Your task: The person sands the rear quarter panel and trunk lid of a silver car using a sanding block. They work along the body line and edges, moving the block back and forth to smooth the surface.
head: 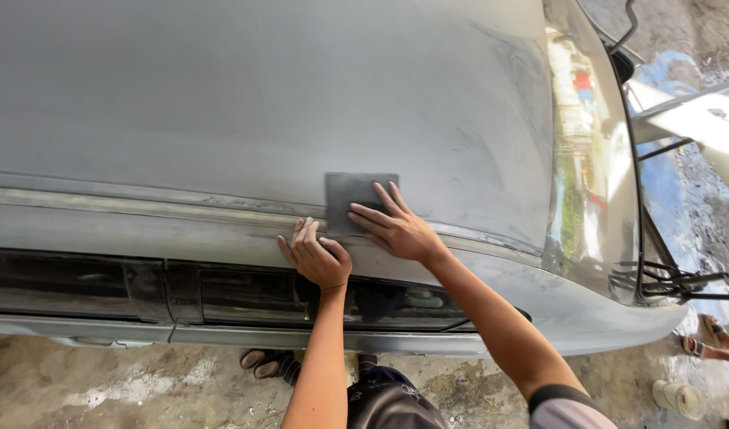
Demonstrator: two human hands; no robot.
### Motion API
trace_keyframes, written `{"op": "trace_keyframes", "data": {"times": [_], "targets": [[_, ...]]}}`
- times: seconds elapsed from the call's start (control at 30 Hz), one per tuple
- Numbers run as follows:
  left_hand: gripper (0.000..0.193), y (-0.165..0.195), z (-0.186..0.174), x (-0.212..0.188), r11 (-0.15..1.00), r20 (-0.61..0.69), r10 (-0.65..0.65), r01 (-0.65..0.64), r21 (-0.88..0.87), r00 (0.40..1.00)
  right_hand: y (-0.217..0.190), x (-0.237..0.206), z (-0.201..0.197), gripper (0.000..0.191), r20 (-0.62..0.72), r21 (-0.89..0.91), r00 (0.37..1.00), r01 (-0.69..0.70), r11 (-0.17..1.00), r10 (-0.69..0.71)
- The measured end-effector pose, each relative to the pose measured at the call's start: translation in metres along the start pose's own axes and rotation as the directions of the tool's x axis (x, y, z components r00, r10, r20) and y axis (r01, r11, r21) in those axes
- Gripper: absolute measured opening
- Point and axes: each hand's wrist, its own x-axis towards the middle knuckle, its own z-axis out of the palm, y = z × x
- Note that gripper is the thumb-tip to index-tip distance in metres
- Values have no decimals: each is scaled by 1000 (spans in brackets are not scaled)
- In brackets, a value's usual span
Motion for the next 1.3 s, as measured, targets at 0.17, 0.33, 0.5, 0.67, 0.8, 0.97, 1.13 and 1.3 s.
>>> {"op": "trace_keyframes", "data": {"times": [0.17,0.33,0.5,0.67,0.8,0.97,1.13,1.3], "targets": [[29,0,-1,-1,1000,-3,-4,4,6,1000,12,-37,-23,53,22,-33,996,-83,996,84],[29,2,-1,-2,1000,-14,7,-7,24,1000,3,-64,-37,55,30,-120,977,-207,971,212],[28,8,-3,-3,999,-4,23,-23,-24,1000,-34,20,-2,57,-45,-4,982,-181,983,181],[29,10,-2,-4,999,-45,29,-29,-17,999,-8,-32,-19,53,-65,-80,994,-90,993,85],[28,9,-1,-3,1000,-32,20,-20,-12,999,11,-84,-39,57,-16,-110,969,-245,963,245],[29,12,-3,-3,999,-24,31,-31,-8,999,-19,-4,-7,58,-99,-47,986,-136,990,131],[31,13,-3,-2,1000,-24,25,-25,-7,999,-18,-1,-13,58,-42,-54,988,-148,988,146],[30,13,-2,0,1000,-34,20,-20,12,999,-13,-39,-32,54,-61,-115,957,-290,950,285]]}}
